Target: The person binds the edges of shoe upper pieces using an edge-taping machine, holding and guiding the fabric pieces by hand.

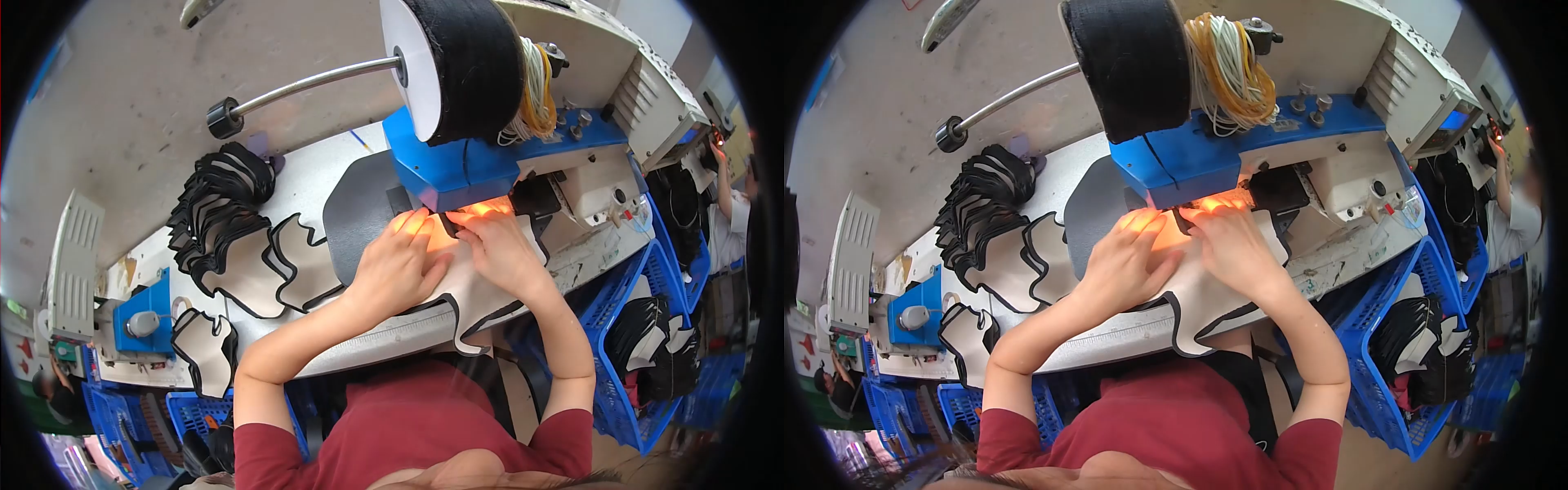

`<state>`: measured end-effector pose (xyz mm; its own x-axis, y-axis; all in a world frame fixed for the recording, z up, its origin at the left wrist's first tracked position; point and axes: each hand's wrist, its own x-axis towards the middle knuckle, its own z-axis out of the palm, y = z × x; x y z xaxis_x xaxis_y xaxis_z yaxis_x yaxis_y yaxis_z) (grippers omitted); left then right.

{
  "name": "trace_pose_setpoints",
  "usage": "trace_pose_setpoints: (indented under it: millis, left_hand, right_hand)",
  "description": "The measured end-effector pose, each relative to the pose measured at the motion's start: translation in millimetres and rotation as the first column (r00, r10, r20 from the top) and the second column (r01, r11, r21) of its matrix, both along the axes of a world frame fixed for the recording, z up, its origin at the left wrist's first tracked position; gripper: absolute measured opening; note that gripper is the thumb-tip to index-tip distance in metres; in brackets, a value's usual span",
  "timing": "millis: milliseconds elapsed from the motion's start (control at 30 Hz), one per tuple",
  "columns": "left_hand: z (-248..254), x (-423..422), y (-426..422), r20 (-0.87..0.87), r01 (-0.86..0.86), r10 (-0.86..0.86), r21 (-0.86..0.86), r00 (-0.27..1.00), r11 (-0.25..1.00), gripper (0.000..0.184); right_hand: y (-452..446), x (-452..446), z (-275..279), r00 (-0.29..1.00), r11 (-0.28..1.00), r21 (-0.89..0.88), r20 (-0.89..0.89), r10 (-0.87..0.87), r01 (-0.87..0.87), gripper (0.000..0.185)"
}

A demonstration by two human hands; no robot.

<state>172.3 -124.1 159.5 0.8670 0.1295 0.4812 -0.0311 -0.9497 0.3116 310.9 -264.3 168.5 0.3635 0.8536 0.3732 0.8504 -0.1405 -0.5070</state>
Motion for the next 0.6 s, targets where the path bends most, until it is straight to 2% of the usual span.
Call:
trace_pose_setpoints:
  millis: [133, 233, 333, 433, 467, 567, 600]
  left_hand:
    - [1, 1, 1, 0.017, -0.002, 0.001, 0.033, 1.0, 0.999, 0.047]
    - [3, 5, 6, -0.037, -0.004, 0.005, 0.026, 0.999, 1.0, 0.042]
    - [2, 10, 19, 0.013, 0.04, -0.042, 0.108, 0.999, 0.993, 0.036]
    - [2, 17, 33, -0.064, 0.054, -0.049, 0.083, 0.997, 0.995, 0.033]
    - [7, 16, 36, -0.045, 0.064, -0.062, 0.06, 0.997, 0.996, 0.026]
    - [15, 21, 58, -0.278, 0.109, -0.134, -0.105, 0.951, 0.988, 0.022]
    - [17, 23, 61, -0.221, 0.106, -0.123, -0.086, 0.968, 0.991, 0.021]
  right_hand:
    - [-3, 6, 0, 0.999, 1.0, -0.001, -0.045, -0.01, 0.01, 0.021]
    - [-3, 7, 4, 0.999, 0.999, -0.022, -0.011, -0.044, 0.044, 0.019]
    - [-2, 11, -3, 0.998, 0.994, 0.087, 0.003, -0.06, 0.059, 0.017]
    - [2, 14, -5, 0.998, 0.993, 0.102, -0.002, -0.06, 0.06, 0.016]
    - [3, 12, -1, 0.998, 0.996, 0.062, -0.007, -0.064, 0.064, 0.016]
    - [4, 10, 9, 0.998, 0.998, -0.01, 0.002, -0.056, 0.056, 0.015]
    - [4, 10, 8, 0.999, 0.999, -0.002, 0.02, -0.043, 0.043, 0.014]
